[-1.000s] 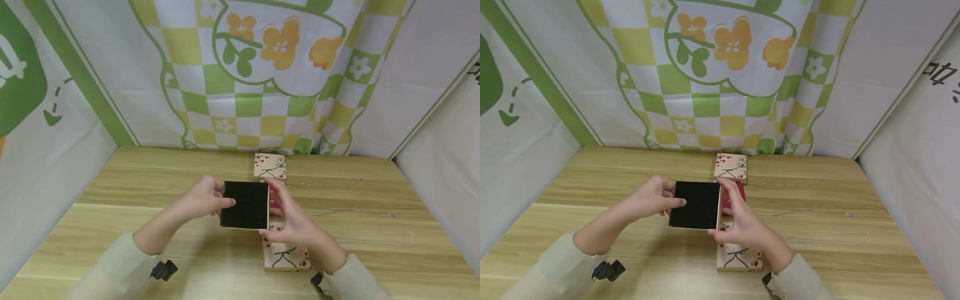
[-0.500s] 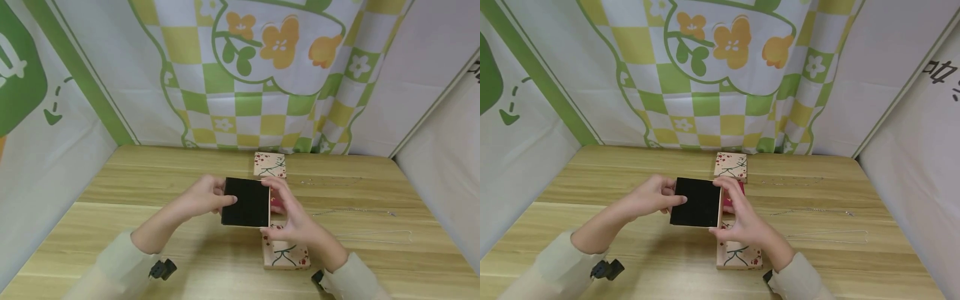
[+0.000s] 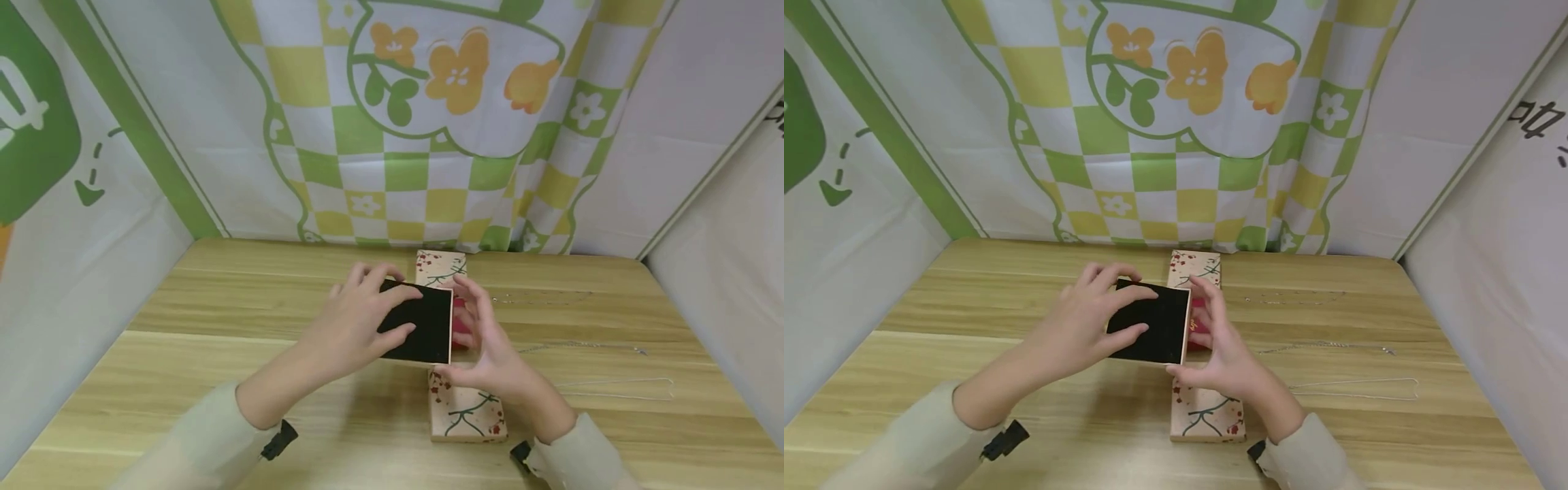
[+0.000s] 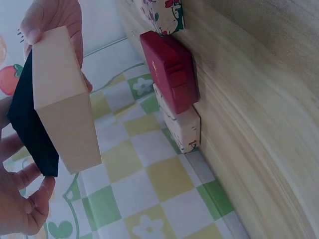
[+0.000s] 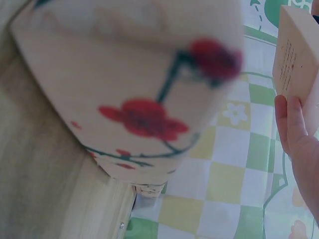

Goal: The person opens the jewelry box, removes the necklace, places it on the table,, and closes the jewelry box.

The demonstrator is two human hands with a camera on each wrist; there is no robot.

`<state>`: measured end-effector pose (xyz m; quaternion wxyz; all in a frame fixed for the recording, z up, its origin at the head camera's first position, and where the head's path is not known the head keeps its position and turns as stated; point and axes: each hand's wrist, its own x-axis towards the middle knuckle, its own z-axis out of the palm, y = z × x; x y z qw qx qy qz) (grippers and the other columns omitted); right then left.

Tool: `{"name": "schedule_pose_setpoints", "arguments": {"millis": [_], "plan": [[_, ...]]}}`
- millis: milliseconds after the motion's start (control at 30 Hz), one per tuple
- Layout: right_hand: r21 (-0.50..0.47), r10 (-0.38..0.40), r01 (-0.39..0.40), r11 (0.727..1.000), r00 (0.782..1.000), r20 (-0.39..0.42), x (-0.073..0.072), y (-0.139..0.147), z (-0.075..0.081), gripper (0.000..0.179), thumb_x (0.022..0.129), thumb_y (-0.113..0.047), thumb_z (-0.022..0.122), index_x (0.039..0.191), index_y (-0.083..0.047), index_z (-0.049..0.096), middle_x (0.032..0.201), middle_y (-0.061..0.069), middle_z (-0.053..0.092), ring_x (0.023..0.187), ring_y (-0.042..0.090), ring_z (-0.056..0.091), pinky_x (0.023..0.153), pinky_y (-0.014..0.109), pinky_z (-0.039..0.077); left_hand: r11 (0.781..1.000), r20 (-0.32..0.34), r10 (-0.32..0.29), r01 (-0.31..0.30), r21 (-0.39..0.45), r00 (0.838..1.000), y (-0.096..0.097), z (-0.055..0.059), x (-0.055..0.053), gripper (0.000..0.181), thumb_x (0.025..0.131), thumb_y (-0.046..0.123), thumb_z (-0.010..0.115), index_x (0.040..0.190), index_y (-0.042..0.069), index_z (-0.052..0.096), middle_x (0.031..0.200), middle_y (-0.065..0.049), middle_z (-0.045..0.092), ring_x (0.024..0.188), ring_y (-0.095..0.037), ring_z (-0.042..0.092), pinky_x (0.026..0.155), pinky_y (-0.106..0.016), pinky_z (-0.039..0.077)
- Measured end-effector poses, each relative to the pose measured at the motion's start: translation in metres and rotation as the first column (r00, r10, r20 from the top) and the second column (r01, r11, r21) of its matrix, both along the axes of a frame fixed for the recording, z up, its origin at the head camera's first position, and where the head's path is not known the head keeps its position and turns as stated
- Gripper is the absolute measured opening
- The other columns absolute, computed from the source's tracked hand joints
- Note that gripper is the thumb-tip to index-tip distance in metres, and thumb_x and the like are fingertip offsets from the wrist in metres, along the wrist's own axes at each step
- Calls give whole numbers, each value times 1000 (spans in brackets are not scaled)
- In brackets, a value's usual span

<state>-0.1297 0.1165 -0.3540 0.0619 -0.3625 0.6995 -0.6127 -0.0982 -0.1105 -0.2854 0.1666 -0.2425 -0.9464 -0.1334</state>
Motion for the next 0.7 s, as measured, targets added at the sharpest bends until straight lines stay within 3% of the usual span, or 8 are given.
{"name": "schedule_pose_setpoints", "arguments": {"millis": [133,267,367,700], "plan": [[20,-11,11,1000,1000,7,0,3,-1,116,67,6,80,150,-23,5,154,4,14,136,33,33,95,50,44,997,40,-20,23,-74,999,6,1,-4,38,87,45,64,124,39,59,129,2,49,111,-24,40,71,-39,38],[33,-6,5,999,1000,8,0,5,-3,117,67,6,80,151,-24,5,157,1,11,136,29,34,96,43,45,980,140,-51,76,-184,989,11,3,-8,45,89,50,59,133,46,49,136,-3,45,111,-28,38,73,-39,36],[23,11,-11,1000,1000,12,1,5,-3,117,67,8,79,152,-25,5,158,0,9,135,25,37,96,38,46,972,185,-63,102,-213,981,14,6,-8,49,89,52,58,136,46,46,139,-5,43,110,-30,38,74,-39,37],[27,49,-49,998,999,-15,0,2,2,110,68,9,78,151,-21,11,156,1,13,130,16,43,94,33,49,970,171,-34,74,-233,985,21,3,-8,53,84,53,63,134,40,51,143,-7,38,113,-30,37,71,-39,38]]}}
